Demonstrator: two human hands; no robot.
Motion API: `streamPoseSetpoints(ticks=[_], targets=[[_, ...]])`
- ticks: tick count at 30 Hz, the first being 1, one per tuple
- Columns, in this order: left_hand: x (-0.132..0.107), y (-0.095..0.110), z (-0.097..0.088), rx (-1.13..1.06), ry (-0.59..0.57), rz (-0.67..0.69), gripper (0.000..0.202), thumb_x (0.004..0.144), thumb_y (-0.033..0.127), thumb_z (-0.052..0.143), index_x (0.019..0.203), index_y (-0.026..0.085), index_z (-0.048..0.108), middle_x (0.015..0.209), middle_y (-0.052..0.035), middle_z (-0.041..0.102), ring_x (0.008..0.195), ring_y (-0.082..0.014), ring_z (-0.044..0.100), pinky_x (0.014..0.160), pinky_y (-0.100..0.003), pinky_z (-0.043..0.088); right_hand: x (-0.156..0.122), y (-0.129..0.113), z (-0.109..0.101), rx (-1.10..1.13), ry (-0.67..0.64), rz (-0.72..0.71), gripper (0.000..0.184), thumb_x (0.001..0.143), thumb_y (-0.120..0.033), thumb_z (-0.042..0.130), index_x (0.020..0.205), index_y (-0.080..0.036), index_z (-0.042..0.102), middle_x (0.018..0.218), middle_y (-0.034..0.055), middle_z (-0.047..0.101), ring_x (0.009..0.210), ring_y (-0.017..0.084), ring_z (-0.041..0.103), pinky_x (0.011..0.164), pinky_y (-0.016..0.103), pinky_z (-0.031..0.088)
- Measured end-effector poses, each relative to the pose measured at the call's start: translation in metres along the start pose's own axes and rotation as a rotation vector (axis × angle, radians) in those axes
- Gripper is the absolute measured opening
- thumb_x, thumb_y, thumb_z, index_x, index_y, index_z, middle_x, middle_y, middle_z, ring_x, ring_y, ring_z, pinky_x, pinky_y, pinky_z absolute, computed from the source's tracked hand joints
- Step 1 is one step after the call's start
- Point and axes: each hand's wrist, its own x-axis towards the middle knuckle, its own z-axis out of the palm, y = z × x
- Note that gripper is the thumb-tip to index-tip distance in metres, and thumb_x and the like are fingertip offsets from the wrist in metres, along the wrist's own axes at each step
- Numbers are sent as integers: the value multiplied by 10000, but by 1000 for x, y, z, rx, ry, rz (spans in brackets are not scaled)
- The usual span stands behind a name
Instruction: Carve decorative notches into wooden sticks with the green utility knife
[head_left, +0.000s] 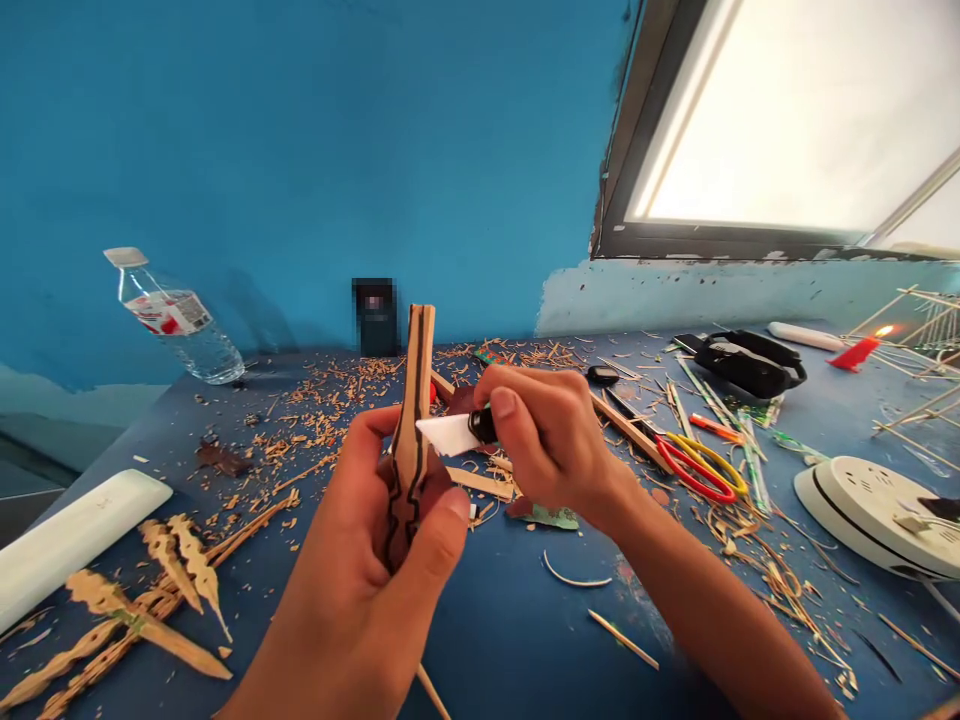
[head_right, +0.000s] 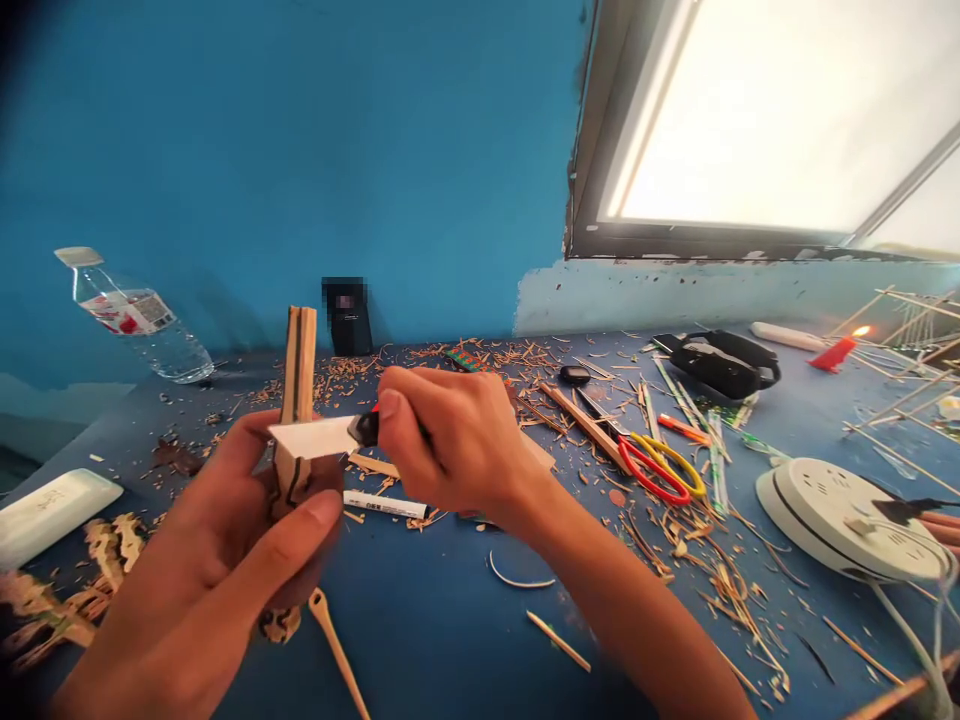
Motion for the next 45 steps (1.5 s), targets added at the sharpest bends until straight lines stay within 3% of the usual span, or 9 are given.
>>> streamPoseSetpoints(ticks=[5,16,22,30,33,36,39,42,45], targets=[[-4,0,3,-39,35,20,467,897,549,701,1239,317,482,575,101,416,445,-94,326,384,-201,324,-2,-7,10,-38,-47,-3,308,1033,-288,382,778,-205,534,688,-18,584,564,98,439,579,293,327],[-2,-1,8,-10,87,26,401,922,546,665,1235,327,543,551,100,364,436,-104,296,362,-215,268,-7,-7,23,-126,36,-51,296,1012,-277,380,760,-212,522,656,-30,558,529,105,359,563,303,293],[17,-11,13,-16,184,67,276,930,522,664,1062,296,575,696,56,502,520,-106,421,428,-212,339,-2,-11,27,-423,102,115,295,959,-248,393,762,-200,607,716,17,694,550,124,510,556,317,243],[38,-22,17,-100,139,5,313,972,553,595,942,270,465,605,101,379,445,-56,311,387,-152,241,1,0,42,-483,47,259,296,948,-315,417,760,-215,623,665,20,661,510,129,404,559,325,147],[33,-32,28,-140,81,-53,309,974,564,573,1011,275,469,574,112,380,402,-60,298,348,-150,222,13,22,34,-468,100,347,297,941,-322,444,699,-218,581,618,25,607,508,136,363,569,330,152],[22,-39,39,-167,-111,-168,345,965,593,568,1018,263,483,566,113,401,409,-62,292,345,-148,272,31,63,7,-449,276,517,403,991,-266,334,612,-234,469,568,37,519,523,150,353,581,338,179],[20,-34,36,-219,-102,-162,358,948,620,579,1002,287,459,582,128,345,401,-56,267,338,-138,238,41,92,-19,-332,347,557,427,1004,-243,281,593,-252,398,561,16,464,558,157,386,582,330,231],[25,-21,23,-270,-55,-74,313,970,567,560,928,270,471,651,92,442,473,-72,425,419,-166,398,36,87,-24,-144,258,476,427,1014,-304,280,602,-254,380,533,-25,377,531,143,374,548,311,257],[28,-9,12,-268,-54,36,226,990,428,573,877,233,564,759,34,574,692,-95,585,647,-180,518,22,53,-14,8,146,355,412,1025,-361,295,637,-246,373,575,-40,362,544,129,374,544,295,279]])
